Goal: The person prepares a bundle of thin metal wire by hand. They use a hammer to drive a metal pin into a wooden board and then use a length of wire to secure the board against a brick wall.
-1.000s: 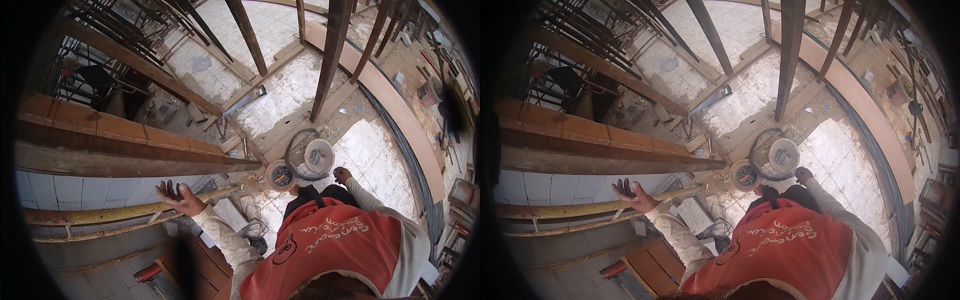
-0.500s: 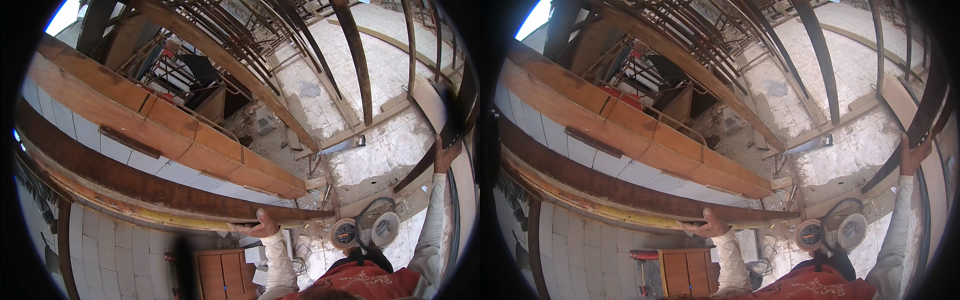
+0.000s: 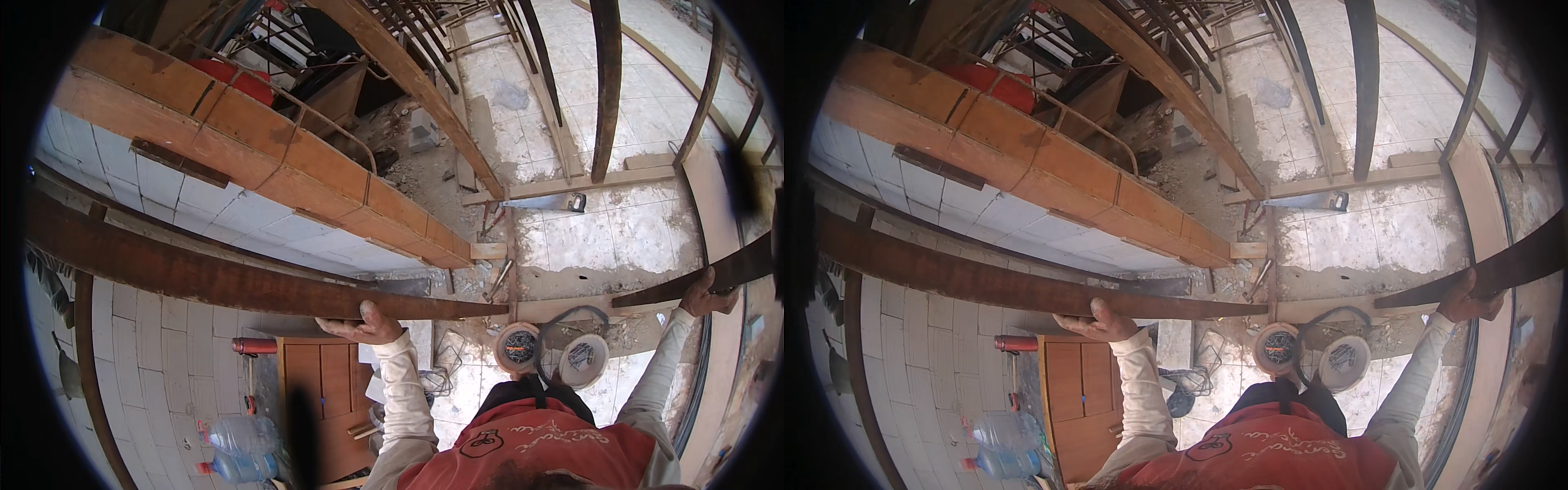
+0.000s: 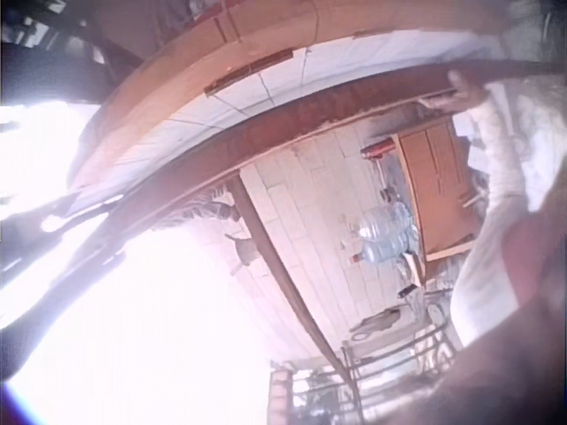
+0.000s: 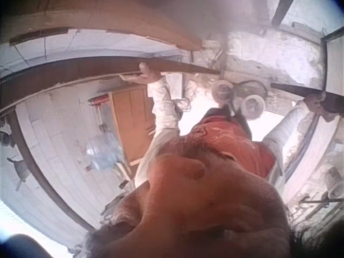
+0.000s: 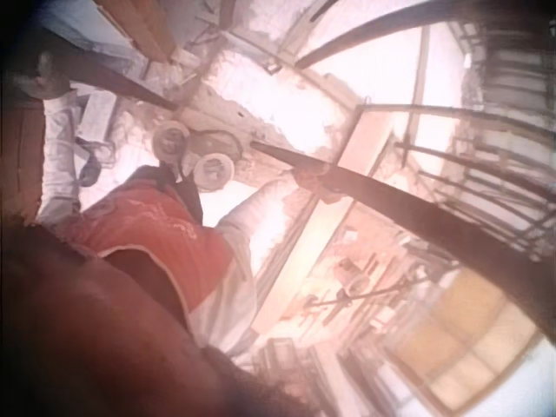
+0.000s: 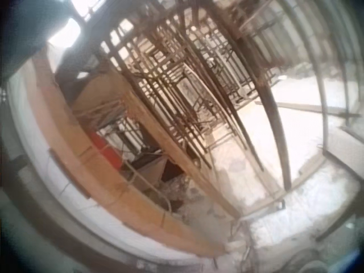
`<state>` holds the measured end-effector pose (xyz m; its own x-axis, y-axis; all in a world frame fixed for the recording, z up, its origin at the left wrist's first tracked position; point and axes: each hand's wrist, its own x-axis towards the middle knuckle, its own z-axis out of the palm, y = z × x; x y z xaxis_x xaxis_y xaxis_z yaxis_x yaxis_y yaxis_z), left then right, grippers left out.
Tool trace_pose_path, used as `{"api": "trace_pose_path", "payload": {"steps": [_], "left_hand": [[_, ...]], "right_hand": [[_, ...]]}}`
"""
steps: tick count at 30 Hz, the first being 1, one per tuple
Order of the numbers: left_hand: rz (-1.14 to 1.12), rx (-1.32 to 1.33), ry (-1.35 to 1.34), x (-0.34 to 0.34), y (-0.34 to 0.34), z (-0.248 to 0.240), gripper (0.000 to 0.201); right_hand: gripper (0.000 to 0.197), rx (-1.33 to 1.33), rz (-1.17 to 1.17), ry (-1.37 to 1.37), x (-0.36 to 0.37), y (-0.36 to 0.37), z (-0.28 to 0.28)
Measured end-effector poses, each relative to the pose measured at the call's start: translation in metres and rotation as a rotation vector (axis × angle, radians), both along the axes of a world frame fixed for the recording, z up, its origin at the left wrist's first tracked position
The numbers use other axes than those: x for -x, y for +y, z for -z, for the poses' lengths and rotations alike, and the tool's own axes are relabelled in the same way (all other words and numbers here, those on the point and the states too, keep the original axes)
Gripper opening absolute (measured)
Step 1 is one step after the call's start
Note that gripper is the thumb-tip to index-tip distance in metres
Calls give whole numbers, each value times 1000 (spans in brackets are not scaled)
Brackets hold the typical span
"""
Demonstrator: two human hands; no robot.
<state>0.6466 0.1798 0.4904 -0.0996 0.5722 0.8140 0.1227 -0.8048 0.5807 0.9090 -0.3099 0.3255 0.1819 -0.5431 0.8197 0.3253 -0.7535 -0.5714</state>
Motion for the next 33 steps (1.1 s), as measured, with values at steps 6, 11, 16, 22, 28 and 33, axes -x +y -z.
{"api": "trace_pose_path", "payload": {"steps": [6, 11, 16, 22, 28, 33], "left_hand": [[79, 55, -37, 0, -6, 10, 98], [37, 55, -14, 6, 11, 21, 103], [62, 61, 46, 14, 16, 22, 106], [162, 102, -3, 14, 7, 14, 113], [277, 111, 130, 28, 23, 21, 116], [654, 7, 240, 78, 30, 25, 93]], "right_hand": [[91, -16, -99, 70, 5, 15, -14], [93, 52, -85, 132, 10, -2, -5], [80, 52, -298, 341, 60, 8, -32], [49, -371, -870, 1002, 145, -4, 78], [40, 594, -1310, 1651, 298, 25, 199], [30, -120, -1189, 2166, 360, 10, 272]]}}
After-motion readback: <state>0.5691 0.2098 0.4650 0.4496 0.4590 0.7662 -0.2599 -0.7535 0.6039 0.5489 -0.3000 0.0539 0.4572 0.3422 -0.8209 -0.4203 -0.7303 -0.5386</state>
